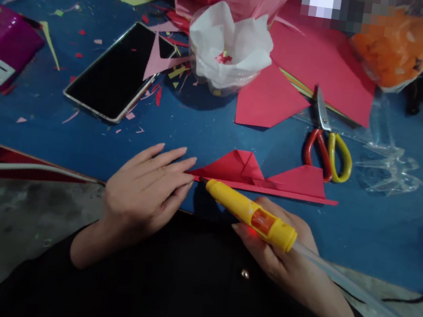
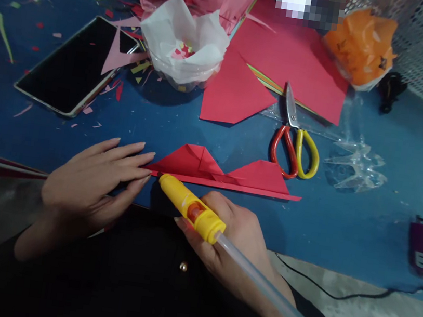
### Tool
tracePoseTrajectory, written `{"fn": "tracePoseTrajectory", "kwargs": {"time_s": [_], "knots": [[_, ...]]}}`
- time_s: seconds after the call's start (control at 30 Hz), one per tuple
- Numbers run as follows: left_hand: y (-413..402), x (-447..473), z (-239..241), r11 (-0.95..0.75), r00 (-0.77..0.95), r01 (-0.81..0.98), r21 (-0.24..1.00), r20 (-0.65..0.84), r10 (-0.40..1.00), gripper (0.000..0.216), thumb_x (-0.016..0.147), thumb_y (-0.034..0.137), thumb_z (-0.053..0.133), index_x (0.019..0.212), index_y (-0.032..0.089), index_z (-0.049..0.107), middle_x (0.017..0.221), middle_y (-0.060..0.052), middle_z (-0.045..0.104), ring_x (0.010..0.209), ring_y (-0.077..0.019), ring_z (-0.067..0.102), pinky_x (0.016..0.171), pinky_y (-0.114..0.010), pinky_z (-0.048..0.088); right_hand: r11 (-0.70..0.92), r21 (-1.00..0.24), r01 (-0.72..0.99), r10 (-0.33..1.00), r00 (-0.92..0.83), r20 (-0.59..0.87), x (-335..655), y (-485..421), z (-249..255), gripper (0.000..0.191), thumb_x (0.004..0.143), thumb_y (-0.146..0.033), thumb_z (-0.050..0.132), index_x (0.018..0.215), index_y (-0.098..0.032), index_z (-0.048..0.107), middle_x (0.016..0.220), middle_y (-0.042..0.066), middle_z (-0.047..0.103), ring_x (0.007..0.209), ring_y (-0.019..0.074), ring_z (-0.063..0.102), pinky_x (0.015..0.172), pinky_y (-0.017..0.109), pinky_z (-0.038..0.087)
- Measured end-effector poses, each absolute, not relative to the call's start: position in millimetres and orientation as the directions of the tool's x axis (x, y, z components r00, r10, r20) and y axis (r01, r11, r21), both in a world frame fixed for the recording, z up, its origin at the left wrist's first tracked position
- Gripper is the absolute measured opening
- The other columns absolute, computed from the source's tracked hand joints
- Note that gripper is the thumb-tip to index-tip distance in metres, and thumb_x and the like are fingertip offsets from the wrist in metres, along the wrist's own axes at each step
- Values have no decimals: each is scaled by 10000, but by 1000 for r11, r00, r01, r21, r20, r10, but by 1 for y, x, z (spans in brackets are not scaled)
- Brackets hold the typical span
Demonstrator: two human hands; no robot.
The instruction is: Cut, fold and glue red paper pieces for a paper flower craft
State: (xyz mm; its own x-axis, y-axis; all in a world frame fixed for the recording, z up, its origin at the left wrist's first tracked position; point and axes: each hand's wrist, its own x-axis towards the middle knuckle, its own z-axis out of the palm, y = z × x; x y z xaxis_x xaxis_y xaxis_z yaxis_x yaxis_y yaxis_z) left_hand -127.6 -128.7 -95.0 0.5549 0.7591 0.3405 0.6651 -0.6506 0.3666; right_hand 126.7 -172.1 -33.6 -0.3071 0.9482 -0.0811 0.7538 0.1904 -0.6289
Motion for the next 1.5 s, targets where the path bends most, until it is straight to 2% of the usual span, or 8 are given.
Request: {"fn": "tracePoseTrajectory", "kwargs": {"time_s": [0.23, 0.47, 0.67, 0.83, 0.97, 1.07, 1.27, 1.5], "knots": [[-131, -123, -91, -649, 542, 677, 348, 361, 759, 171, 896, 157, 608, 1010, 220, 719, 1258, -57, 733, 1243, -283, 646, 1114, -492, 472, 194, -634, 748, 947, -312, -79, 127, -171, -33, 269, 944, -351, 563, 734, -255, 425, 599, -42, 510, 463, 113, 453, 430, 276, 343], [-135, -114, -85, -603, 476, 709, 367, 381, 792, 136, 935, 159, 582, 948, 195, 712, 1196, -78, 761, 1216, -274, 667, 1102, -482, 479, 195, -654, 731, 958, -285, -33, 130, -177, -38, 237, 970, -419, 544, 794, -261, 543, 627, 1, 586, 486, 172, 552, 448, 323, 394], [-135, -114, -85, -609, 472, 700, 372, 399, 786, 127, 939, 157, 578, 937, 188, 701, 1190, -93, 763, 1215, -277, 667, 1095, -480, 483, 131, -674, 727, 953, -280, -117, 135, -180, -40, 235, 968, -453, 547, 855, -265, 631, 641, 10, 597, 512, 192, 567, 463, 348, 427], [-134, -114, -86, -617, 479, 697, 366, 402, 780, 115, 939, 164, 587, 938, 186, 700, 1192, -94, 764, 1211, -282, 669, 1096, -479, 478, 132, -679, 722, 962, -259, -88, 138, -182, -40, 237, 965, -458, 551, 828, -275, 612, 630, 4, 590, 502, 179, 559, 447, 335, 422], [-135, -114, -86, -619, 471, 697, 363, 420, 776, 102, 933, 162, 597, 943, 183, 696, 1185, -100, 766, 1205, -280, 673, 1099, -467, 476, 131, -686, 715, 968, -243, -69, 144, -186, -39, 103, 951, -373, 585, 896, -288, 603, 733, 17, 662, 610, 197, 650, 475, 318, 454], [-135, -113, -85, -619, 473, 698, 359, 418, 776, 109, 936, 155, 590, 945, 178, 696, 1176, -101, 769, 1210, -277, 670, 1099, -464, 473, 151, -683, 715, 966, -254, -53, 147, -188, -41, 85, 951, -354, 578, 953, -276, 613, 841, 35, 706, 701, 205, 694, 496, 302, 462], [-134, -112, -84, -608, 477, 713, 349, 394, 786, 145, 951, 154, 568, 957, 185, 710, 1175, -85, 771, 1214, -272, 668, 1110, -479, 460, 155, -690, 707, 956, -283, -75, 141, -183, -39, 159, 951, -366, 570, 893, -219, 589, 740, 5, 665, 592, 147, 634, 524, 266, 445], [-133, -112, -82, -632, 477, 707, 317, 445, 758, 123, 921, 122, 610, 966, 171, 714, 1132, -95, 785, 1162, -287, 697, 1135, -512, 430, 177, -650, 739, 953, -295, -76, 133, -176, -31, 194, 929, -364, 564, 803, -218, 554, 664, -8, 606, 520, 117, 530, 499, 252, 400]]}}
